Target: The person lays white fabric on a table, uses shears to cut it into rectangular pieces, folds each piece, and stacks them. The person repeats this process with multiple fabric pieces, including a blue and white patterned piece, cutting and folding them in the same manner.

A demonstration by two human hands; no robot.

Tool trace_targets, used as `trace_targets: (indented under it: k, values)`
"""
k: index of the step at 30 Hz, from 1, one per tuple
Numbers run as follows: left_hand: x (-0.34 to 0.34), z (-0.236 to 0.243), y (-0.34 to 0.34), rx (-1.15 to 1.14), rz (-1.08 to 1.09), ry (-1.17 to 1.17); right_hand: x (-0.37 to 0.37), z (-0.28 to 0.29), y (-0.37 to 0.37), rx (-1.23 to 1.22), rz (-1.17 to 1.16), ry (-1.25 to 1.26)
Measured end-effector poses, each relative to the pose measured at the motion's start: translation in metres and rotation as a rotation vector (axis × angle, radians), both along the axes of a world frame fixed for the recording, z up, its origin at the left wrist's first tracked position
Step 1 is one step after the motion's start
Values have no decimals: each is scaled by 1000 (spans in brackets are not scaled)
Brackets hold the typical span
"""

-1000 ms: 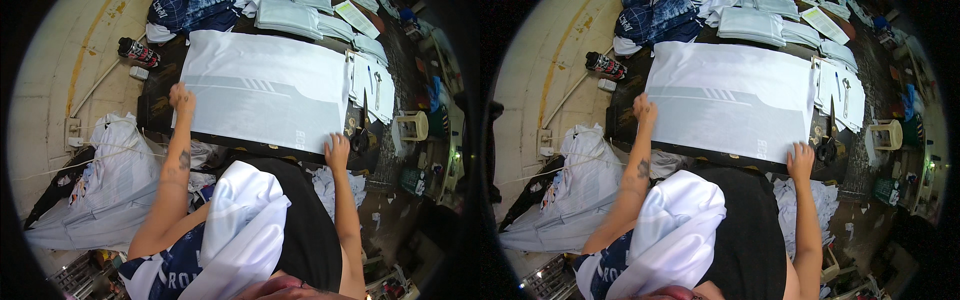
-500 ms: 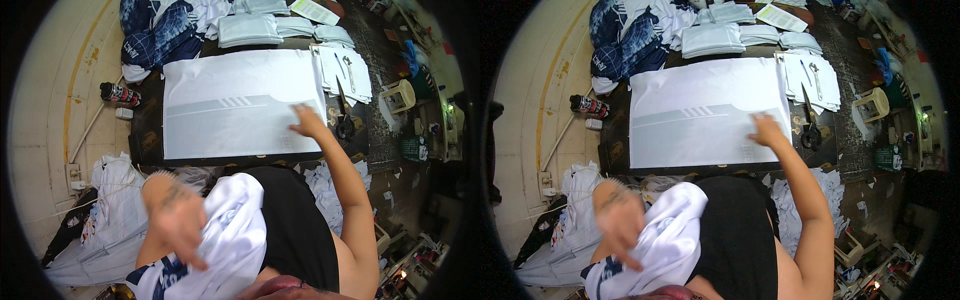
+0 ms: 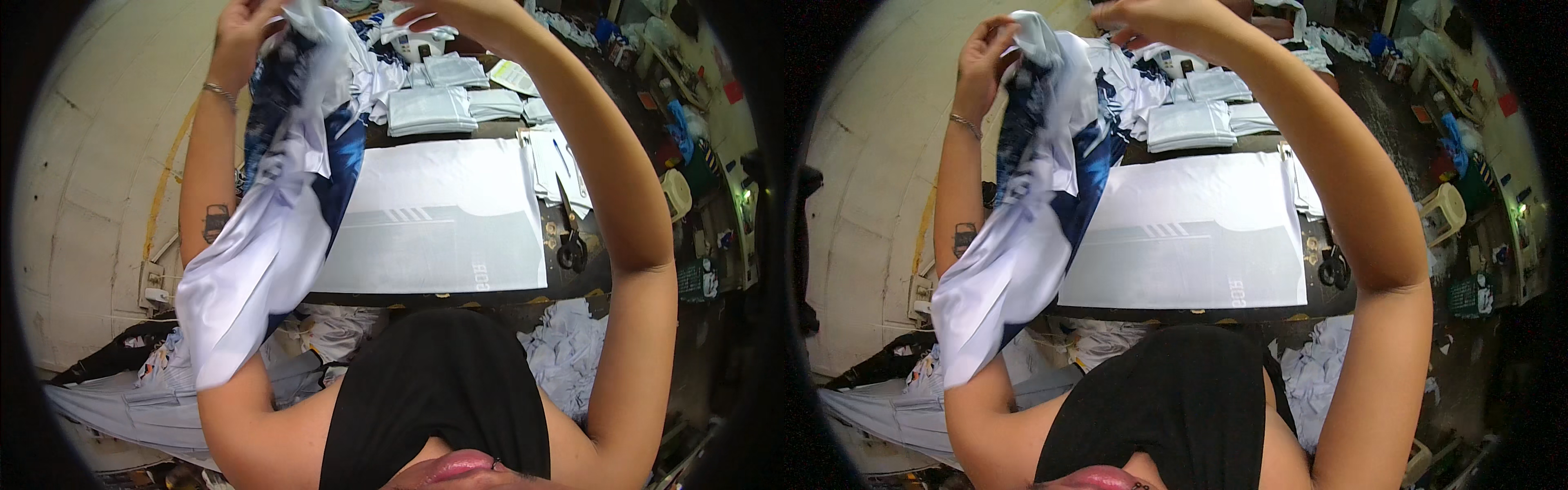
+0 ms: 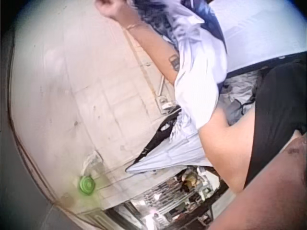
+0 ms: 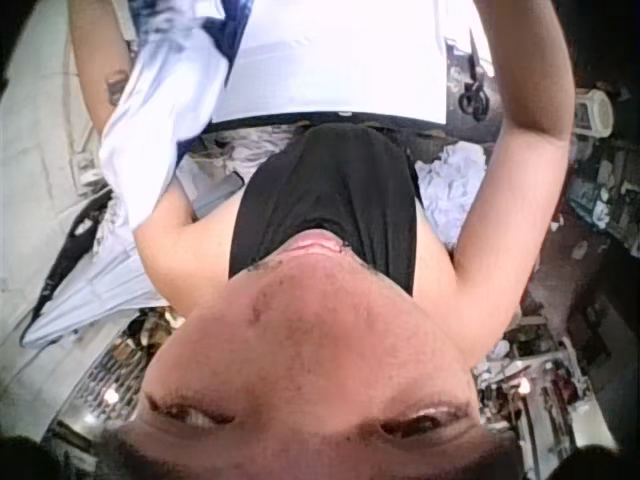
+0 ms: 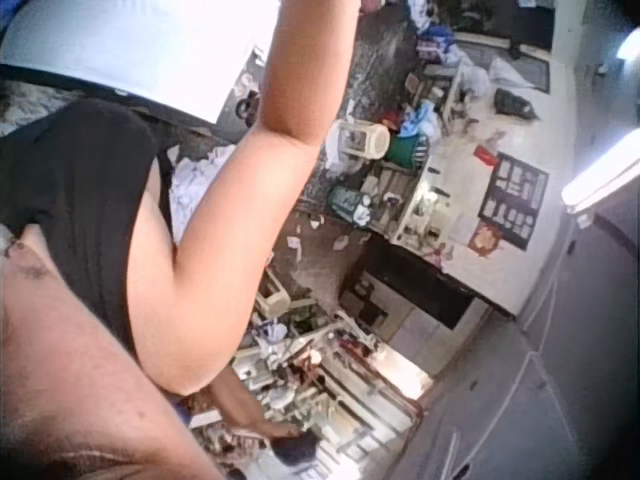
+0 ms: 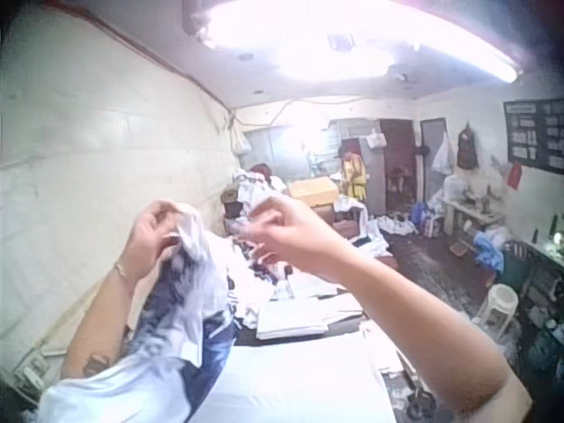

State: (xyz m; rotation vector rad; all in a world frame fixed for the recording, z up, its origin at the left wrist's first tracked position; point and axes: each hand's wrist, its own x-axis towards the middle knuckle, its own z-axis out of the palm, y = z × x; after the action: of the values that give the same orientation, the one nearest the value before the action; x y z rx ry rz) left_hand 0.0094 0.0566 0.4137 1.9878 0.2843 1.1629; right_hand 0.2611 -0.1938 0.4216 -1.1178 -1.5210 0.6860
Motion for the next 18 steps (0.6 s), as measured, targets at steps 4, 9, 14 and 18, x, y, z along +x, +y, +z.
trace_targets:
  k: [4, 9, 14, 18]
  values:
    - [19, 26, -71, 222, -147, 125, -1, -7, 31, 283, 78, -554]
    - [6, 62, -115, -90, -165, -12, 44, 31, 36, 377, -539, -624]
    - [15, 76, -151, -41, -470, 46, -9, 10, 2, -153, 114, -445]
    - [-16, 94, -167, 53, -503, 53, -19, -27, -21, 156, 349, -338]
